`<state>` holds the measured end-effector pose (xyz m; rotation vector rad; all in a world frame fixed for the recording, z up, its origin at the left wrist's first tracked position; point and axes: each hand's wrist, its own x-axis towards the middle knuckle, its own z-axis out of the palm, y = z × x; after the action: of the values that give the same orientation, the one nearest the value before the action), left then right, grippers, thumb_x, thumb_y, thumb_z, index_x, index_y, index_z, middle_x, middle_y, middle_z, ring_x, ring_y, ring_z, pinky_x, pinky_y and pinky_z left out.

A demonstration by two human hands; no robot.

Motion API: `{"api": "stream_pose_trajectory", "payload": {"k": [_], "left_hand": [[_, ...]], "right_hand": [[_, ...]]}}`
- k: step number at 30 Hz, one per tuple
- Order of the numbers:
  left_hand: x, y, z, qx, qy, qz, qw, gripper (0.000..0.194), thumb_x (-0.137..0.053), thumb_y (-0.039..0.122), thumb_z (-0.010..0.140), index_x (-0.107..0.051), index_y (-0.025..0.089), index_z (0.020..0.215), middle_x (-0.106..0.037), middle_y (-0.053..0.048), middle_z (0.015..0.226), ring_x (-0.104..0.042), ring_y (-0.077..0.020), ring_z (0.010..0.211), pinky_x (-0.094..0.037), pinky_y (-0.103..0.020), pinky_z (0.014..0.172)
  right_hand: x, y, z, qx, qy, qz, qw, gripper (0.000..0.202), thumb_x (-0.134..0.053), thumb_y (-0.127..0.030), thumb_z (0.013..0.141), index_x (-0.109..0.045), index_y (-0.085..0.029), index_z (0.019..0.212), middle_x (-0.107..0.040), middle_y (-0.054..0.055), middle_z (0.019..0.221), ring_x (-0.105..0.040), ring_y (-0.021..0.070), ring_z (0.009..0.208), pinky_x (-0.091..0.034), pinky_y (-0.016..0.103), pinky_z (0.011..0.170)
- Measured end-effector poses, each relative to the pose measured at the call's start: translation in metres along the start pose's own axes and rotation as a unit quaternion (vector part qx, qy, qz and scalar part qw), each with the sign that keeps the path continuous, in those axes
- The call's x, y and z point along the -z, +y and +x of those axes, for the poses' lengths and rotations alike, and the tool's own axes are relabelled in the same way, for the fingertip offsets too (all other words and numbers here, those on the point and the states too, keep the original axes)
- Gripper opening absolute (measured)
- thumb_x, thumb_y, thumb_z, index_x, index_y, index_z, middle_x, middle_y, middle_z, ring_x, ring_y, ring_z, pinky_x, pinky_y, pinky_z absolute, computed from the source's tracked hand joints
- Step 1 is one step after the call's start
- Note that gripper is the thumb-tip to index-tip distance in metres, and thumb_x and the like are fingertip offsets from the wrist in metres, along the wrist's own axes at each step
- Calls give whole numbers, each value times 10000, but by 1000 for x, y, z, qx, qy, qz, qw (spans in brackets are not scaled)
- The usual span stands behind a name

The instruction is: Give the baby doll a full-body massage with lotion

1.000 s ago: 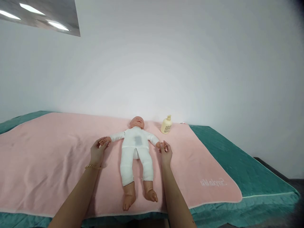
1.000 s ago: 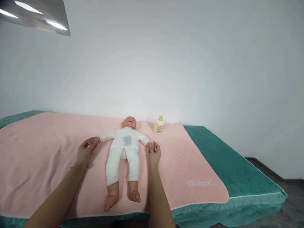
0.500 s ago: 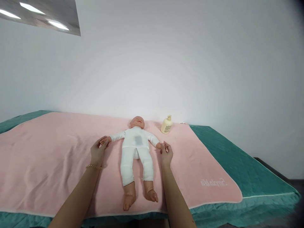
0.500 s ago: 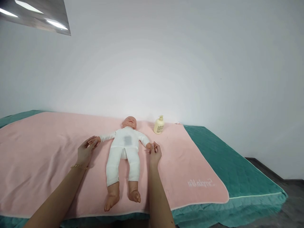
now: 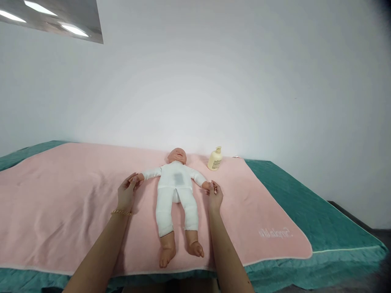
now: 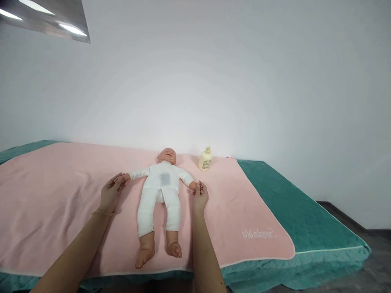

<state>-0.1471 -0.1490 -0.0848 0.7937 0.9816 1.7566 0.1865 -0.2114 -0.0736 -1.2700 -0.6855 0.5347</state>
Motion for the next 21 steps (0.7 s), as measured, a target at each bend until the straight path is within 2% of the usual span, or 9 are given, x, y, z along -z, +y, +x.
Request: {"api": "stream_pose_trajectory", "payload": {"k": [4,9,13,21], "left_hand": [[0,0,1,4,-14,-18,1000,281,-646,250,851,-669,189,1125,-631,-100,1275,-645,-183,1086,-513,-359,1006],[1,-3,1,3,-18,-20,1000,313,-654,209,841,-647,193,1154,-602,-109,1319,-638,-195,1118,-490,-389,1042],[2,-2,1,1,-11,-2,1000,342,-682,211,811,-658,182,1151,-603,-116,1317,-641,-205,1109,-482,-412,1050],[0,1,-3,-20,-12,30,999,465,-809,301,679,-695,142,1101,-643,-133,1248,-668,-223,1035,-523,-433,999]], "right_hand": [[1,5,3,0,1,10,1000,663,-622,-589,773,-602,-117,1239,-611,178,1269,-644,264,1052,-576,344,768],[1,6,4,5,-4,20,1000,707,-629,-593,776,-568,-117,1297,-578,176,1330,-612,281,1137,-553,395,891],[0,5,3,10,-7,30,999,719,-651,-589,753,-569,-113,1285,-574,184,1333,-625,276,1110,-557,398,884],[0,4,2,-1,-6,27,1000,606,-707,-505,695,-633,-112,1150,-646,171,1192,-664,239,946,-575,362,770]]}}
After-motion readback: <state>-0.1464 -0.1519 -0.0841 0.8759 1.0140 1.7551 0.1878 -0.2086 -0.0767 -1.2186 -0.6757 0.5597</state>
